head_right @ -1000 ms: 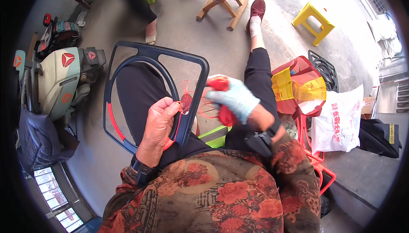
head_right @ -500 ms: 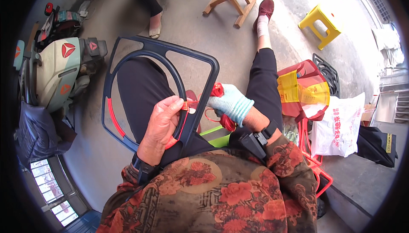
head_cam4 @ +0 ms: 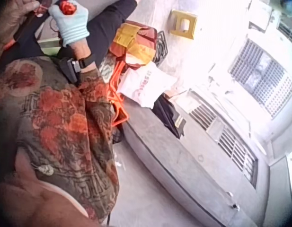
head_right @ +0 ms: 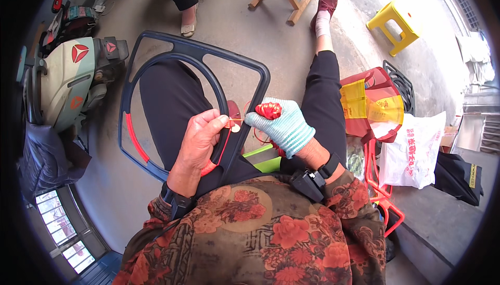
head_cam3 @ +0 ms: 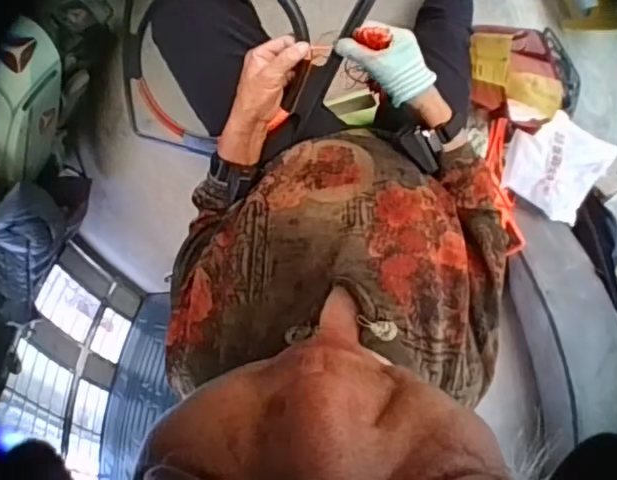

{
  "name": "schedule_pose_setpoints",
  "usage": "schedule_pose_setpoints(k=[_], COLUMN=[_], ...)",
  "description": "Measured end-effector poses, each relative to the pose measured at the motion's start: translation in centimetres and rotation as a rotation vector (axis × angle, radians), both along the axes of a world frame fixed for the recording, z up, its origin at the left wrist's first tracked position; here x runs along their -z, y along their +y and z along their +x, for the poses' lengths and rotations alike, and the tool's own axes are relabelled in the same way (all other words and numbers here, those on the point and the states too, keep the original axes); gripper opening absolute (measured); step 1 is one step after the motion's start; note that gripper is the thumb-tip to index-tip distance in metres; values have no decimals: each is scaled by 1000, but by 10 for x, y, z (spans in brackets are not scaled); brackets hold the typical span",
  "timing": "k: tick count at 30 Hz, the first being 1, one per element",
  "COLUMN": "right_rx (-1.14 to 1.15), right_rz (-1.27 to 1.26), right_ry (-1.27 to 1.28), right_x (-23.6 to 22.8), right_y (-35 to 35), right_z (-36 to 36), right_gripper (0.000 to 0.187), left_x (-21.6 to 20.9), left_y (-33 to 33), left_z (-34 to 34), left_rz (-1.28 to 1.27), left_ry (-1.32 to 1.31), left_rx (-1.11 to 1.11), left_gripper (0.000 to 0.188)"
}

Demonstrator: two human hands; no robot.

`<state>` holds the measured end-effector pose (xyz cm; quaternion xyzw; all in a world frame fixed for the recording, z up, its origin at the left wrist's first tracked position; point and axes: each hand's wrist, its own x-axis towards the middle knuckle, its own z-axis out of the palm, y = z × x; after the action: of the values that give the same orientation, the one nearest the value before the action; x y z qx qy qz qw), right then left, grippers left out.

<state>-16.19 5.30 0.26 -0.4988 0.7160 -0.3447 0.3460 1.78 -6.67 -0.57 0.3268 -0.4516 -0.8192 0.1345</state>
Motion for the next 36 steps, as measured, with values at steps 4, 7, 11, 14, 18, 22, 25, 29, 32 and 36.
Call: schedule_pose_setpoints(k=[4, 7, 11, 14, 18, 22, 25, 29, 32, 36], right_rx=[-78, -164, -24, -31, 283, 137, 44, 26, -30, 250], right_rz=[-68, -203, -86, -57, 157, 59, -95, 118, 47, 54], right_ry=[179, 429, 128, 93, -300, -214, -302, -278, -334, -645], right_x=[2, 4, 5, -4, -29, -44, -46, -45, -49, -59], right_y=[5, 6, 5, 12, 39, 60, 63, 52, 46, 59], right_z=[-2, 0, 1, -9, -19, -7, -1, -3, -6, -23], right_gripper=[11, 9, 14, 18, 16, 16, 24, 27, 26, 22], left_x=[-5, -8, -10, -12, -19, -31, -40, -46, -42, -43], left_y=[1, 1, 4, 6, 9, 29, 41, 31, 26, 14], left_z=[3, 4, 4, 2, -3, -11, -16, -21, -23, -9], left_rz=[-63, -148, -141, -151, -418, -1129, -622, -873, -844, -574], left_ry=[-36, -83, -99, -31, 14, 145, 218, 178, 188, 166], left_rx=[21, 53, 50, -34, -221, -187, 206, 523, 579, 429], left_gripper=[19, 19, 15, 10, 10, 32, 53, 57, 57, 43])
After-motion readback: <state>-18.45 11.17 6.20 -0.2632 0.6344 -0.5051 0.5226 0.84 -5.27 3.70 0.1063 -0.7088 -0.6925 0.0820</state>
